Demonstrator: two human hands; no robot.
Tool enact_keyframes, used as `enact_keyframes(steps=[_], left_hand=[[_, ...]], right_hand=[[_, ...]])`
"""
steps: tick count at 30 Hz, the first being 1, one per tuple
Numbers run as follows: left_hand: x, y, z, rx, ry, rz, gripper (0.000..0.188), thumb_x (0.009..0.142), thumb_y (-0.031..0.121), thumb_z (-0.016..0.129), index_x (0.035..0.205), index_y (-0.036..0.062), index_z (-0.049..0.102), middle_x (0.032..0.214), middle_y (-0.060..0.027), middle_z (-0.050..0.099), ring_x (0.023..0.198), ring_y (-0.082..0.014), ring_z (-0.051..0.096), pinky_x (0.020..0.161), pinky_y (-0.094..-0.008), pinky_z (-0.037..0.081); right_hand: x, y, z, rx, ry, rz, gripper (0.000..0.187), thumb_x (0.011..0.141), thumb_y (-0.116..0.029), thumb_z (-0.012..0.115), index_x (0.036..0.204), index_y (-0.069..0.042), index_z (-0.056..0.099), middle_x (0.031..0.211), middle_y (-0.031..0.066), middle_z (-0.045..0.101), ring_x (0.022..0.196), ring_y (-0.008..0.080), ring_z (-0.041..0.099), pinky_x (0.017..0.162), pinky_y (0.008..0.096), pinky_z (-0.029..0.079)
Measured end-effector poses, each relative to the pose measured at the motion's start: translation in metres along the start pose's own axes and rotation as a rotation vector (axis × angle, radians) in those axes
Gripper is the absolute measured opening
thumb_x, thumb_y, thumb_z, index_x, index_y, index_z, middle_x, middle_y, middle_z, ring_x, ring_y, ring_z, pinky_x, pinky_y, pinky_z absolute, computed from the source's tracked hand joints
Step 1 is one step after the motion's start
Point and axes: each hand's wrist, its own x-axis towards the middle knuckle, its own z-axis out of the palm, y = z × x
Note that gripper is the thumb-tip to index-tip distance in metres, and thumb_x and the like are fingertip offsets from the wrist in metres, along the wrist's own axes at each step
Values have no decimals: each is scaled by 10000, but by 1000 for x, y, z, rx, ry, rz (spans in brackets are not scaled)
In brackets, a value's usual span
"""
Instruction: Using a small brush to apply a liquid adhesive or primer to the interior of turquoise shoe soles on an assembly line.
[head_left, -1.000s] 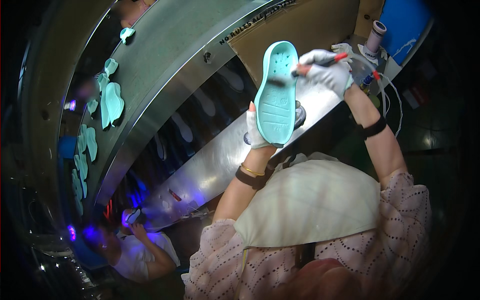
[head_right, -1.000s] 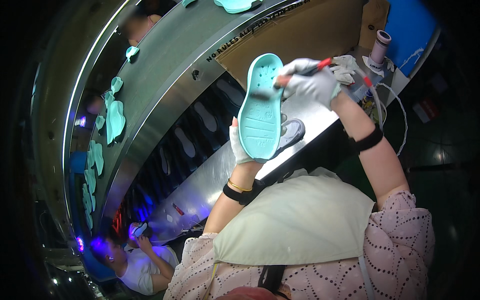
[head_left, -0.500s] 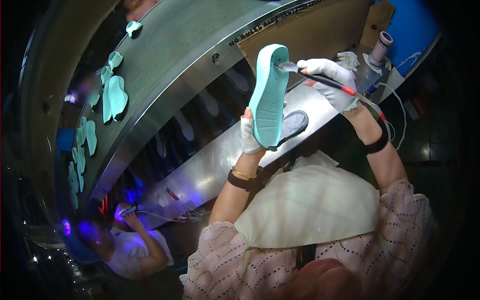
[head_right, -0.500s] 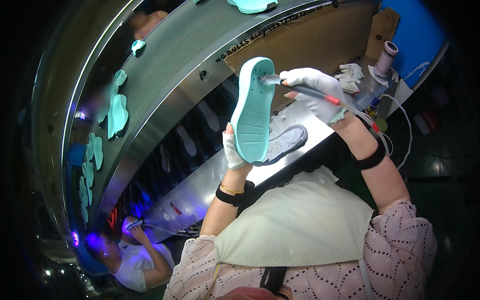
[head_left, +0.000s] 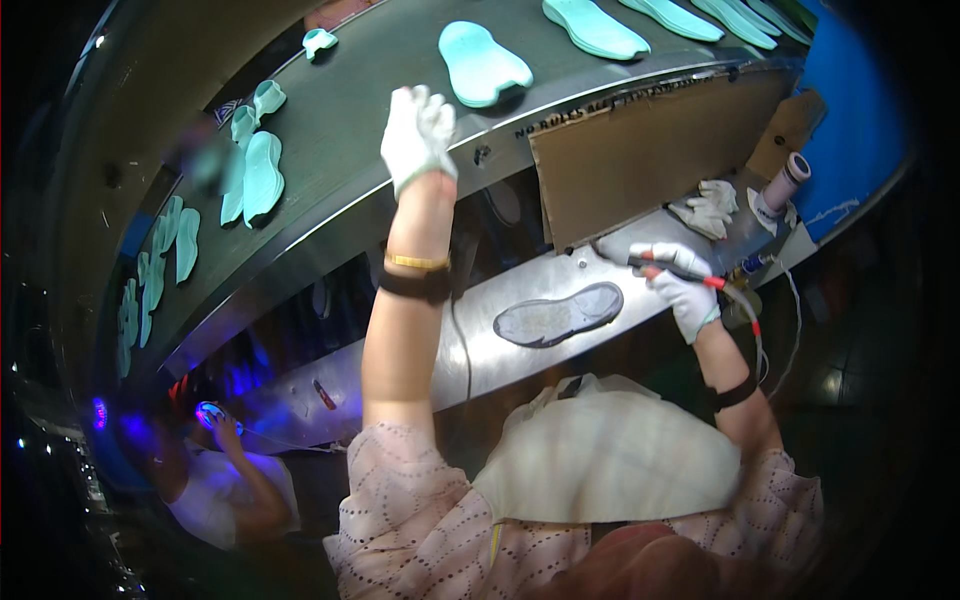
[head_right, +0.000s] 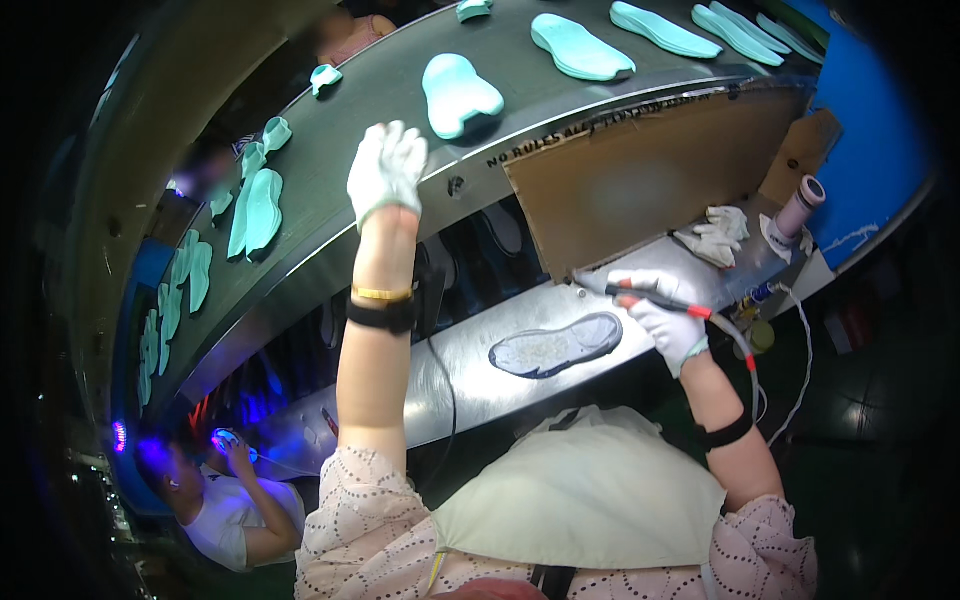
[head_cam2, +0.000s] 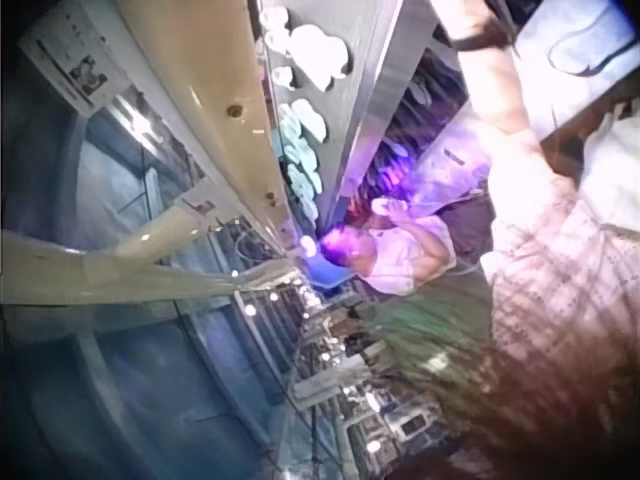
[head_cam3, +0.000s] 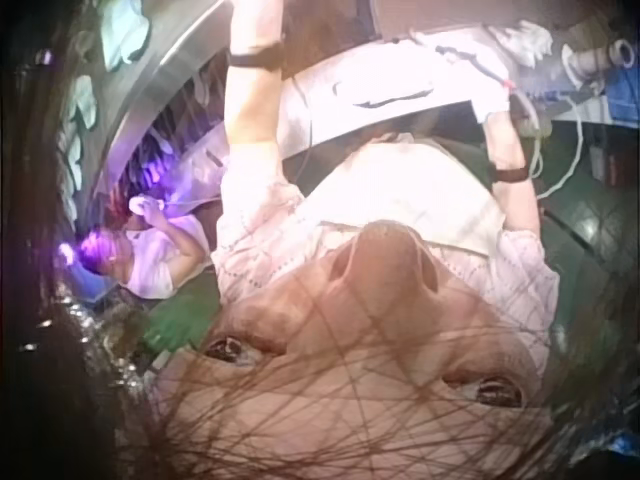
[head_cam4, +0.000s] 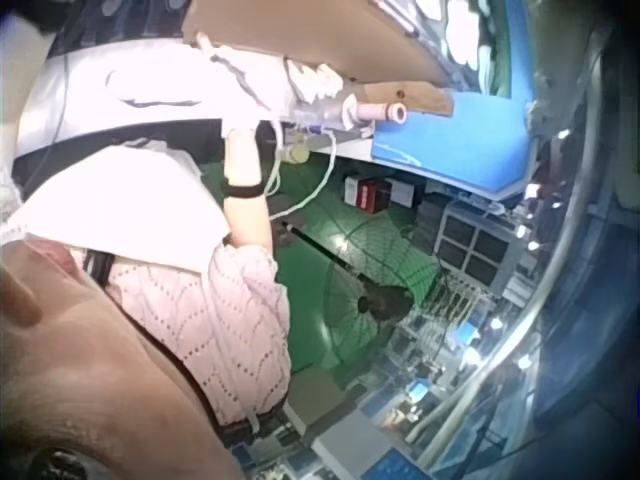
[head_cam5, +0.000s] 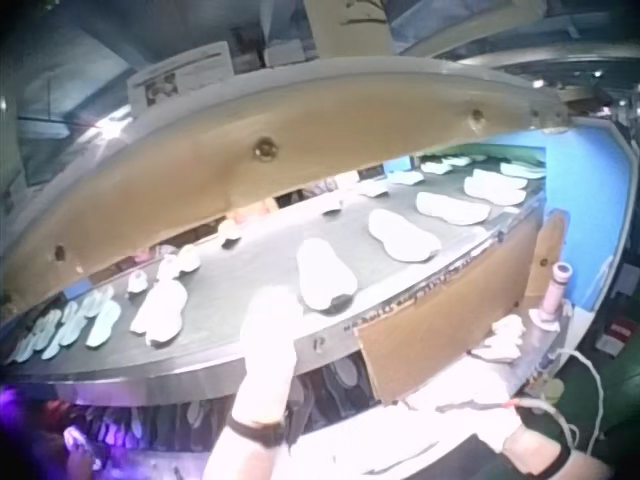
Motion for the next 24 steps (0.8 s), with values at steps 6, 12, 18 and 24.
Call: enact_keyframes(steps=[6,12,18,24], left_hand=[[-66,42,-76,884,-103,590,256,863,156,568,1068,3,587,1040,-100,605,889,-150,579,851,-265,424],[-146,38,-228,1156,-129,157,121,811,137,583,853,24,598,1032,-107,589,873,-181,559,798,-296,434],[-240,-12,-335,1594,97,-664,235,813,142,505,959,20,643,999,-126,639,954,-203,585,872,-291,419],[-285,-70,-322,1317,-60,-838,466,811,301,579,1121,-44,545,1099,-187,591,1070,-239,539,925,-312,382]], right_hand=[[-12,66,-13,-59,-58,378,160,768,-32,634,923,-50,595,884,16,601,774,92,544,704,220,435],[-1,187,-12,268,38,753,229,816,-196,629,998,-63,589,911,22,606,802,107,560,695,235,442],[21,155,23,36,4,880,321,809,-313,644,986,-49,598,929,31,605,795,135,591,743,239,462],[6,193,19,11,-28,959,415,745,-336,716,1032,-75,568,976,28,592,810,168,589,701,266,477]])
